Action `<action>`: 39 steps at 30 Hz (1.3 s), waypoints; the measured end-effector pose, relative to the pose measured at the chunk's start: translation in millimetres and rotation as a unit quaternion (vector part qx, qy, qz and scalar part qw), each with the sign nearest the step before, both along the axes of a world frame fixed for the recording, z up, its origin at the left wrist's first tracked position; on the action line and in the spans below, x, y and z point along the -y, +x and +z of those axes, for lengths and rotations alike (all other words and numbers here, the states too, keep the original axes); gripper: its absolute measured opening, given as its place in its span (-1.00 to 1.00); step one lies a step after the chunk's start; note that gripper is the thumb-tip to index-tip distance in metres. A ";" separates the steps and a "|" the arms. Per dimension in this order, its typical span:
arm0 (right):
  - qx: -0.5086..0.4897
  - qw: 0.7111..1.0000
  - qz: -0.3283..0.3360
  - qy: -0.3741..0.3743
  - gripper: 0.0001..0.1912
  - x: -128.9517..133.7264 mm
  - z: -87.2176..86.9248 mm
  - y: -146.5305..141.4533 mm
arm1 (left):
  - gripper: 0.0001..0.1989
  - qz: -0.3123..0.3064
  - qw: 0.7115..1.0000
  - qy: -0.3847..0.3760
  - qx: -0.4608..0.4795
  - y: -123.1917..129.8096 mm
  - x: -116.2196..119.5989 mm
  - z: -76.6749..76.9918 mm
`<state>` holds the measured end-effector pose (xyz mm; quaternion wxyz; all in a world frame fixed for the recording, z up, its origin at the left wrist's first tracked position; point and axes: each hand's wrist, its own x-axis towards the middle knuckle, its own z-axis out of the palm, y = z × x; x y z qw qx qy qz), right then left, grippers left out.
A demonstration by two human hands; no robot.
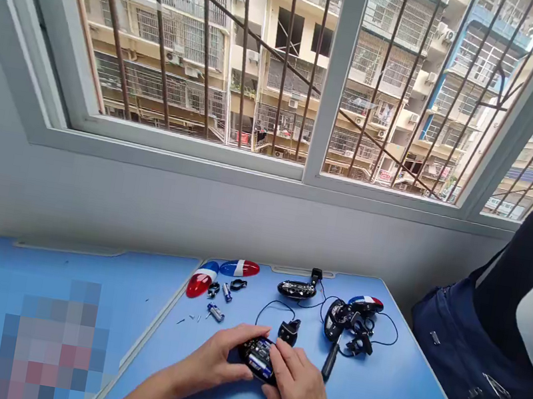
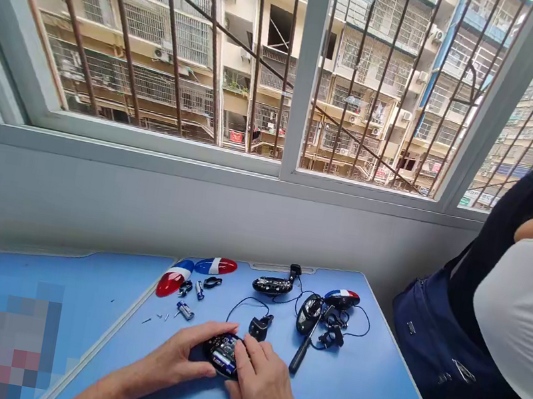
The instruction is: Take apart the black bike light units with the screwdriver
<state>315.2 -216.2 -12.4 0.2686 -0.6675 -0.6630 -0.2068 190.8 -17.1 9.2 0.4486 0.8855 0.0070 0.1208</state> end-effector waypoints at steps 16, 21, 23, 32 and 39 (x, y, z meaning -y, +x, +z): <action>-0.072 0.990 0.021 0.120 -0.66 1.7 22.1 -9.2 | -0.32 0.006 0.994 -0.086 -0.068 -6.4 3.6 19.0; -0.109 0.980 -0.087 0.140 -0.69 3.8 16.8 9.1 | -0.34 -0.034 0.994 -0.085 -0.064 -3.7 9.8 23.7; -0.100 0.981 -0.123 0.111 -0.67 1.6 9.9 17.8 | -0.36 -0.052 0.994 -0.076 -0.059 -3.1 14.4 24.9; -0.045 0.980 -0.189 -0.037 -0.74 -27.0 24.3 33.4 | -0.39 -0.059 0.997 -0.046 -0.025 -3.3 21.6 21.5; -0.066 0.988 -0.096 0.106 -0.72 -19.8 33.2 37.4 | -0.32 -0.038 0.999 -0.037 -0.014 0.8 20.2 17.1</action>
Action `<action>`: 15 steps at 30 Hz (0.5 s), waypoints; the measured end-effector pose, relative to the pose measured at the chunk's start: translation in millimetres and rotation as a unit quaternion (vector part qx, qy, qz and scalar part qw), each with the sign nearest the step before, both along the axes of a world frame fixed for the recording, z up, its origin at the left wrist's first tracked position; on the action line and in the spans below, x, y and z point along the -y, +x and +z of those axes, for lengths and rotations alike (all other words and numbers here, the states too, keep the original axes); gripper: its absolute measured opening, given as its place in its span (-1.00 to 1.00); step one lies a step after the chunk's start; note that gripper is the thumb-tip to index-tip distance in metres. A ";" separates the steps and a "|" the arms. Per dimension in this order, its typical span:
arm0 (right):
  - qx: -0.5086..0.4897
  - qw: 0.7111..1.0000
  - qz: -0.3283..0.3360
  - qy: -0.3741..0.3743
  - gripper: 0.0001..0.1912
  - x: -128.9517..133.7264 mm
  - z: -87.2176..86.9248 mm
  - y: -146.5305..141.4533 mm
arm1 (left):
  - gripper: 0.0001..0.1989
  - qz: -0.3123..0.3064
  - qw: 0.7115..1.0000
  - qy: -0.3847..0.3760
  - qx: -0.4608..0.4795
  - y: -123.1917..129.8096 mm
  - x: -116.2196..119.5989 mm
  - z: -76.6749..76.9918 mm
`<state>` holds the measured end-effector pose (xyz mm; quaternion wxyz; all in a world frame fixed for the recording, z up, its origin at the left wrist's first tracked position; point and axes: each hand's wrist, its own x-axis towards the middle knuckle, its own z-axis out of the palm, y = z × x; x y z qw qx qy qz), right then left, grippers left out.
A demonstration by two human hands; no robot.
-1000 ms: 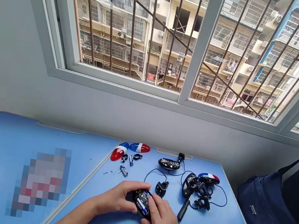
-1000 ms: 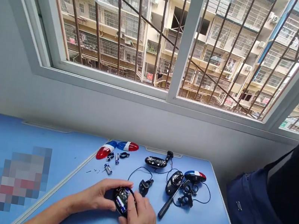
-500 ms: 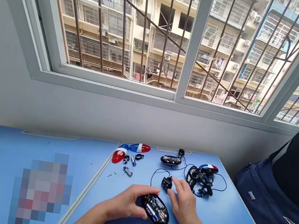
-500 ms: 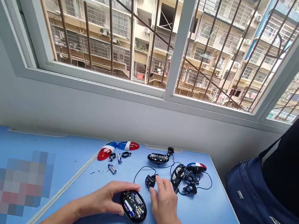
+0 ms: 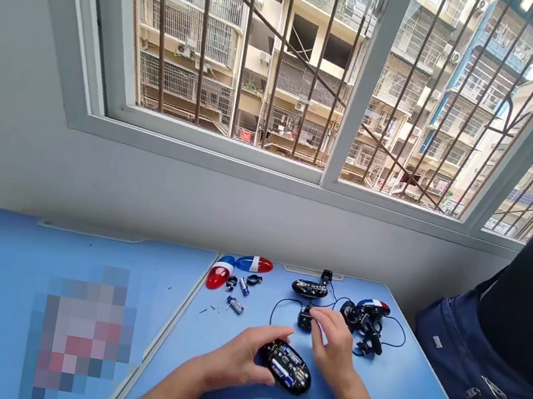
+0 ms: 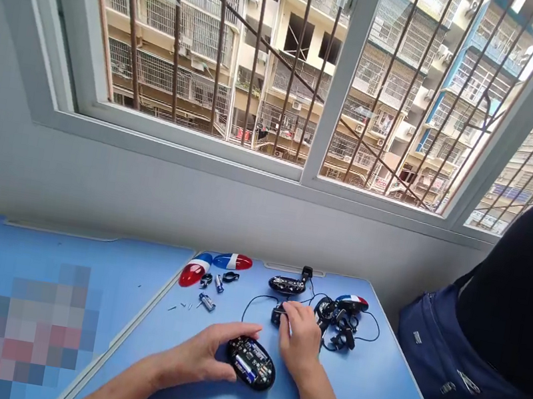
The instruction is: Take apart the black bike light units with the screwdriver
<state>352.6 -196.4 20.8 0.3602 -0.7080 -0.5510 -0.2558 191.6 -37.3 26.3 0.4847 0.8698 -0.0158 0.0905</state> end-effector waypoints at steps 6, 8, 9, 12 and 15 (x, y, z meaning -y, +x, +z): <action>-0.078 0.980 0.168 -0.075 -0.78 24.3 0.2 -22.4 | -0.26 -0.022 0.998 0.048 0.030 2.3 -2.0 -12.3; -0.084 0.975 0.182 -0.099 -0.77 27.3 -0.9 -26.1 | -0.23 -0.027 0.996 0.075 0.038 0.7 -1.9 -16.5; -0.082 0.975 0.181 -0.102 -0.76 27.8 -1.8 -26.9 | -0.21 -0.031 0.995 0.086 0.040 -0.4 -1.7 -18.2; -0.064 0.977 0.173 -0.105 -0.73 27.4 -3.9 -28.2 | -0.17 -0.038 0.994 0.092 0.035 -4.1 -0.4 -20.1; -0.060 0.976 0.169 -0.124 -0.67 27.3 -1.3 -30.6 | -0.19 -0.036 0.996 0.080 0.031 -6.1 1.3 -17.8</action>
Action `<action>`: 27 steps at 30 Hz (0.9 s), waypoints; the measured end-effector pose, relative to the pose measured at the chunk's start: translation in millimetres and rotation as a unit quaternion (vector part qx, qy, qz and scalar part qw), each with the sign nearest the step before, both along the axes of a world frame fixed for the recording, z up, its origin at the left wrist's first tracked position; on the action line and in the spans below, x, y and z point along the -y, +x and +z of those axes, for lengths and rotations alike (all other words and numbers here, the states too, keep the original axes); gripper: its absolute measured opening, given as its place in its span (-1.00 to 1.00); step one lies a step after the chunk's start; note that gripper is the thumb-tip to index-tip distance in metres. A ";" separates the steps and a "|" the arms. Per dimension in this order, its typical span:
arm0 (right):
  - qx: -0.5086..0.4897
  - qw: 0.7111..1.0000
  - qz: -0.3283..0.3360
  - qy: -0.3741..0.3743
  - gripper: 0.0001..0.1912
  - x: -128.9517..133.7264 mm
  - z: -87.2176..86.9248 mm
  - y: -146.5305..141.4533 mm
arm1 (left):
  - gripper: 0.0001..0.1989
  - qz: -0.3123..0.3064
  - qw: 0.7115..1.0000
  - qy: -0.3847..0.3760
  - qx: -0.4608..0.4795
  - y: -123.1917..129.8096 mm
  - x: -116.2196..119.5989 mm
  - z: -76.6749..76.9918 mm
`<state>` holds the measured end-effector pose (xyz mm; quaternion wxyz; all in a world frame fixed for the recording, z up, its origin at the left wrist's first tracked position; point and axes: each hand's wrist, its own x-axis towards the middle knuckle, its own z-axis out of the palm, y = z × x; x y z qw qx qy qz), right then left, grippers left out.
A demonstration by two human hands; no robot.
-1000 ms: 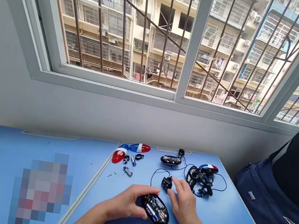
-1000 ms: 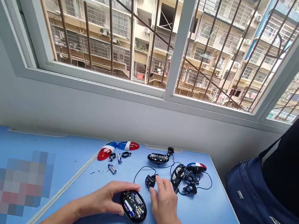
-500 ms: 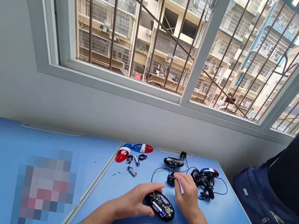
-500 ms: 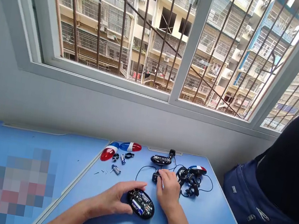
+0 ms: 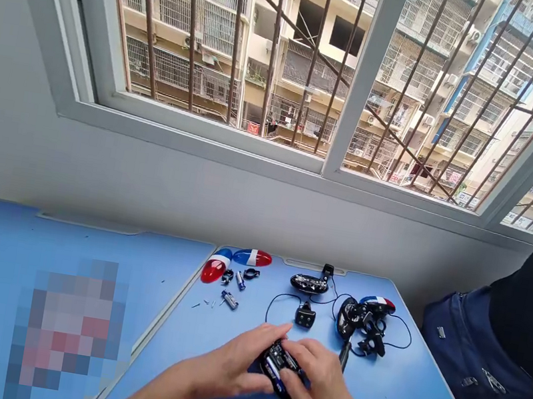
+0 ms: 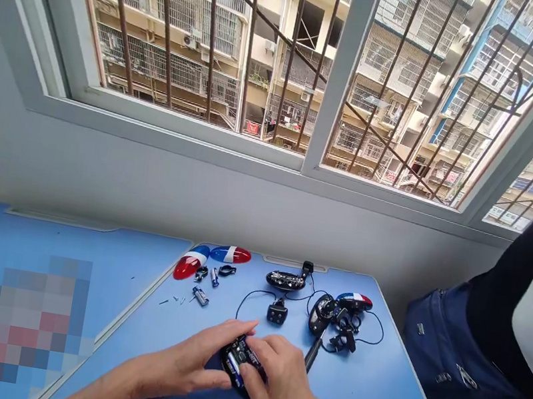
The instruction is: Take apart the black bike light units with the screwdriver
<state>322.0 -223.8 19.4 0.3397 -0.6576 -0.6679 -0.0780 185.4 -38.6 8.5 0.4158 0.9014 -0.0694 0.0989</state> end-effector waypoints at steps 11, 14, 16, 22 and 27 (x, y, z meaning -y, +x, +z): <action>-0.014 0.999 0.000 -0.052 -0.69 -1.1 6.9 -4.5 | -0.16 -0.021 1.000 -0.007 0.005 2.7 0.3 3.2; -0.022 0.999 0.001 -0.043 -0.70 -2.3 5.1 -5.2 | -0.08 -0.015 1.000 -0.004 0.022 5.7 2.7 0.4; -0.024 0.999 -0.001 -0.038 -0.70 -2.8 4.4 -5.7 | -0.02 -0.019 0.999 0.004 0.034 8.0 4.8 -1.6; -0.026 0.999 -0.006 -0.034 -0.69 -3.7 3.8 -7.3 | 0.14 0.001 0.997 0.035 0.069 12.3 13.3 -5.8; -0.023 0.999 -0.023 -0.029 -0.66 -4.7 2.3 -9.8 | 0.25 0.033 0.992 0.065 0.102 16.4 21.9 -10.4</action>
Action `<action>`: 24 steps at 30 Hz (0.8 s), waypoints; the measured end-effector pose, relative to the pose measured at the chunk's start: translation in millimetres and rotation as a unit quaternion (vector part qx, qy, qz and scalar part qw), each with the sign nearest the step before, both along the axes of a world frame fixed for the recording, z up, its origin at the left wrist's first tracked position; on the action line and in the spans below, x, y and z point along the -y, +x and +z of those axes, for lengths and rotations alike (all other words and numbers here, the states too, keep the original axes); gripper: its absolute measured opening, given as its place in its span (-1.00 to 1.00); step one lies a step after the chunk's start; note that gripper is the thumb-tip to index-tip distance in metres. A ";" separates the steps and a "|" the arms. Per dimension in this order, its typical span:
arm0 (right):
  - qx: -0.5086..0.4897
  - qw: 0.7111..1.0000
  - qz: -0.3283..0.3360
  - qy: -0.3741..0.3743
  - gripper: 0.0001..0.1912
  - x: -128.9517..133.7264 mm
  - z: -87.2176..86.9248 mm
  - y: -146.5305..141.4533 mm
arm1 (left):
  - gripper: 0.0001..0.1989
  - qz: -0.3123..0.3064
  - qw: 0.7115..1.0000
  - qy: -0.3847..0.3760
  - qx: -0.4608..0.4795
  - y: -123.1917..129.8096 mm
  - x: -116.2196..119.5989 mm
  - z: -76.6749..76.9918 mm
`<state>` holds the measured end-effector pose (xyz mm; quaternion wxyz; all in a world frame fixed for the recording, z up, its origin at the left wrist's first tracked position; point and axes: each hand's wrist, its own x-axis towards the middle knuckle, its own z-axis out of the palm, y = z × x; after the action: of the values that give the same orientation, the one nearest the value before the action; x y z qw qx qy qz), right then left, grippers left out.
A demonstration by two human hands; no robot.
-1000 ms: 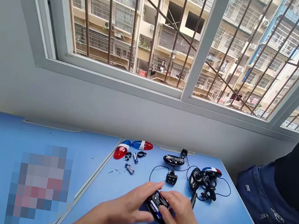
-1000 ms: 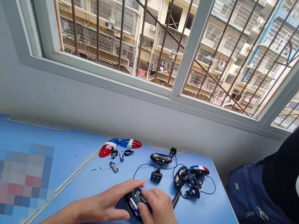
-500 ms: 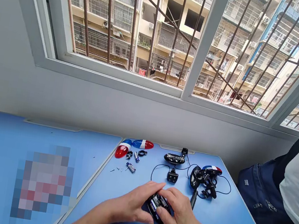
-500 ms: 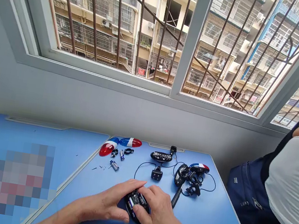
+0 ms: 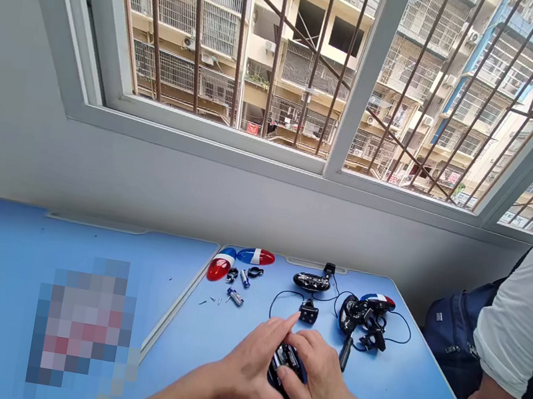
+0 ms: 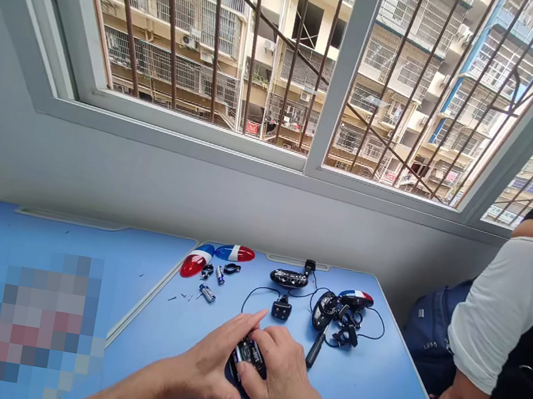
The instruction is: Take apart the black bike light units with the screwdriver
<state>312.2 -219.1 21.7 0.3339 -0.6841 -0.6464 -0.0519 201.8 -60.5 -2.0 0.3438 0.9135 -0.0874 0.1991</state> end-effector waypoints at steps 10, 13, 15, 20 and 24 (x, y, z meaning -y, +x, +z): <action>-0.055 0.993 0.000 0.100 -0.76 -3.7 -1.6 4.1 | 0.37 0.009 1.000 0.010 0.005 1.3 2.2 -7.3; -0.067 0.986 -0.019 0.152 -0.72 -4.9 -3.7 10.7 | 0.34 -0.014 0.999 0.022 0.025 -1.1 1.4 -6.4; -0.065 0.984 -0.013 0.163 -0.69 -5.2 -5.1 13.2 | 0.34 -0.022 0.999 0.022 0.041 -2.1 2.5 -4.7; -0.049 0.984 0.013 0.171 -0.64 -4.7 -6.7 11.6 | 0.39 -0.028 0.997 0.027 0.066 -2.7 5.4 -1.6; -0.047 0.984 0.018 0.169 -0.61 -4.4 -6.5 10.0 | 0.42 -0.032 0.997 0.041 0.064 -3.0 5.8 -0.1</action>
<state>322.3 -214.7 15.2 0.4757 -0.6078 -0.6240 -0.1221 198.8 -66.3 -2.1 0.3063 0.9087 -0.1466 0.2428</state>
